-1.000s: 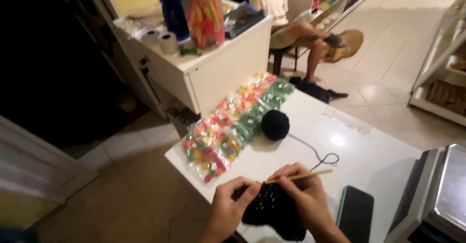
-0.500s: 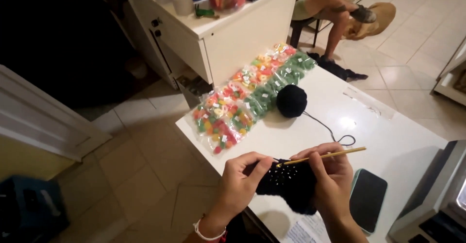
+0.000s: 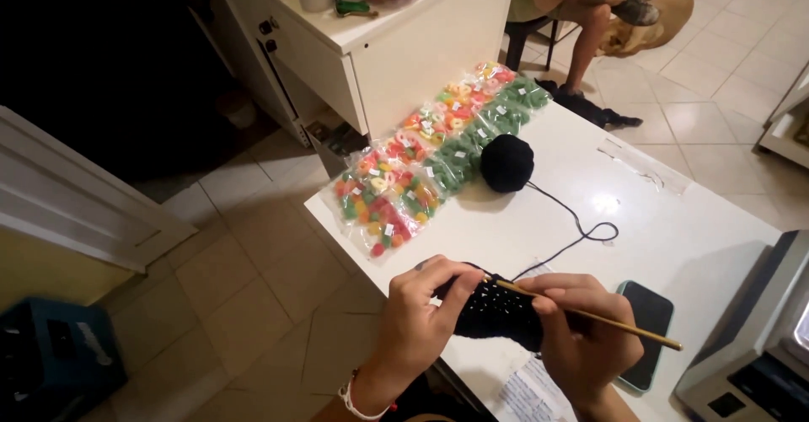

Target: A person is crocheting a piece of black fabric using a crochet hook and black yarn at a checkout counter.

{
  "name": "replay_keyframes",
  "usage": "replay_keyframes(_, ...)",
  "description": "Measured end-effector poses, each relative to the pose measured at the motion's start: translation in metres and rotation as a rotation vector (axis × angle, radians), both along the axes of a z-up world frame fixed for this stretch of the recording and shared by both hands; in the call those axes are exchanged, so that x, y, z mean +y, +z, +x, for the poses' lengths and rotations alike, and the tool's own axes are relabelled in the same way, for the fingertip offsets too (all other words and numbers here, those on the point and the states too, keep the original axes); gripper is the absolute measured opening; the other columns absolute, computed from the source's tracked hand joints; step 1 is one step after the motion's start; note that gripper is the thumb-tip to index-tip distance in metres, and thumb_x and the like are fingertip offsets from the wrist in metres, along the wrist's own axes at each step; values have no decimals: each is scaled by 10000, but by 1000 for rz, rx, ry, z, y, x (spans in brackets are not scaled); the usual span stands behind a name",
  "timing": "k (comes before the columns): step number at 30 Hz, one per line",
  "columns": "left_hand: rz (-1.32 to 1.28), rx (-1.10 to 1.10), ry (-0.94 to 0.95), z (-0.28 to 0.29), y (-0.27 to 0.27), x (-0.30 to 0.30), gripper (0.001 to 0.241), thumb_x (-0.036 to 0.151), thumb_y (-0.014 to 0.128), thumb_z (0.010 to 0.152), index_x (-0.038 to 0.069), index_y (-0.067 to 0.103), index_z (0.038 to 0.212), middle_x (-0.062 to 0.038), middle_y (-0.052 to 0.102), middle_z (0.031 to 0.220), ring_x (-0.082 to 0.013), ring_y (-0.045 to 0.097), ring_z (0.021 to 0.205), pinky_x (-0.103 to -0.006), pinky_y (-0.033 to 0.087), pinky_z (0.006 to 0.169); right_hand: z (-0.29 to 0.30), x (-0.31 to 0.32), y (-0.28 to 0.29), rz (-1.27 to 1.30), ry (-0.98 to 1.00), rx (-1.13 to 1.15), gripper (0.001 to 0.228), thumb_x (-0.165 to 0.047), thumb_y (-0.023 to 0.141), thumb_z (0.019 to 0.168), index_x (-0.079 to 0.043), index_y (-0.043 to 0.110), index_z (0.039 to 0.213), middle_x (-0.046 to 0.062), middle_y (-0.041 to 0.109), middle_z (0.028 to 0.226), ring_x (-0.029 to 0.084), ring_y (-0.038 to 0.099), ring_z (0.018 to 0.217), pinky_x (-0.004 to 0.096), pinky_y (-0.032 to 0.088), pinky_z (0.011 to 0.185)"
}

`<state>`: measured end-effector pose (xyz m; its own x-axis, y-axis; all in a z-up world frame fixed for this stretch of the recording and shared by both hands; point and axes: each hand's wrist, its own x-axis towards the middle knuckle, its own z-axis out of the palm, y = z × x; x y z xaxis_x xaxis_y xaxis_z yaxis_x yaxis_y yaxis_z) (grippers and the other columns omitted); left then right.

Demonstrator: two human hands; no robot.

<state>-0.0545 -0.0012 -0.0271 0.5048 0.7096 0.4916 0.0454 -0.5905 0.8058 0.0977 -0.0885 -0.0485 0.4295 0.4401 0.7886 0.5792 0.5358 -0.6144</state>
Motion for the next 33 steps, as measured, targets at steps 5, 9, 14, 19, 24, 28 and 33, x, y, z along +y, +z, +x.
replay_keyframes(5, 26, -4, 22, 0, 0, -2, 257, 254, 562, 1042, 82, 723, 940, -20, 715, 814, -152, 645, 713, -293, 510, 651, 2, -2, -10, -20, 52, -56, 140, -39, 680, 915, -46, 557, 980, 208, 739, 869, 253, 801, 762, 305, 671, 684)
replay_keyframes(9, 154, 25, 70, 1, -2, -2, 223, 212, 561, 1048, 53, 702, 979, -56, 721, 851, -185, 672, 726, -316, 534, 650, -6, 6, 7, 98, 9, -346, 129, -40, 740, 869, -3, 638, 938, 215, 757, 869, 215, 780, 669, 282, 579, 558)
replay_keyframes(14, 196, 72, 111, 2, -2, -5, 148, 223, 653, 1006, 76, 656, 990, -57, 708, 868, -209, 710, 766, -325, 557, 681, -7, 5, 11, 79, -115, -500, 164, -17, 786, 868, 4, 688, 999, 229, 752, 978, 174, 514, 539, 275, 407, 515)
replay_keyframes(19, 49, 67, -172, 1, 2, -6, 209, 216, 568, 1035, 18, 630, 1064, -128, 631, 898, -309, 668, 827, -390, 521, 731, -7, -2, 9, 16, -18, -274, 180, 2, 805, 790, 20, 701, 936, 276, 745, 982, 223, 744, 659, 256, 580, 614)
replay_keyframes(24, -319, -9, -300, -1, 14, -9, 256, 252, 558, 1050, 45, 662, 942, -9, 592, 769, -119, 520, 711, -288, 446, 665, 6, -2, -3, 19, 165, 233, 143, 0, 777, 829, -74, 711, 932, 135, 760, 921, 221, 807, 856, 261, 683, 797)
replay_keyframes(28, -411, -48, -282, -1, 10, -5, 286, 243, 566, 1035, 70, 572, 808, -15, 537, 735, -140, 494, 706, -316, 423, 666, 11, -5, 5, -22, 34, 206, 146, -98, 725, 918, -40, 609, 986, 153, 716, 871, 221, 768, 798, 271, 666, 735)
replay_keyframes(33, -350, -148, -324, -1, 12, -7, 243, 222, 563, 1041, 32, 638, 909, -41, 571, 850, -160, 546, 801, -302, 458, 731, 20, -5, 5, -155, 198, 683, 143, -88, 720, 904, -83, 577, 886, 148, 672, 787, 223, 685, 711, 317, 633, 656)
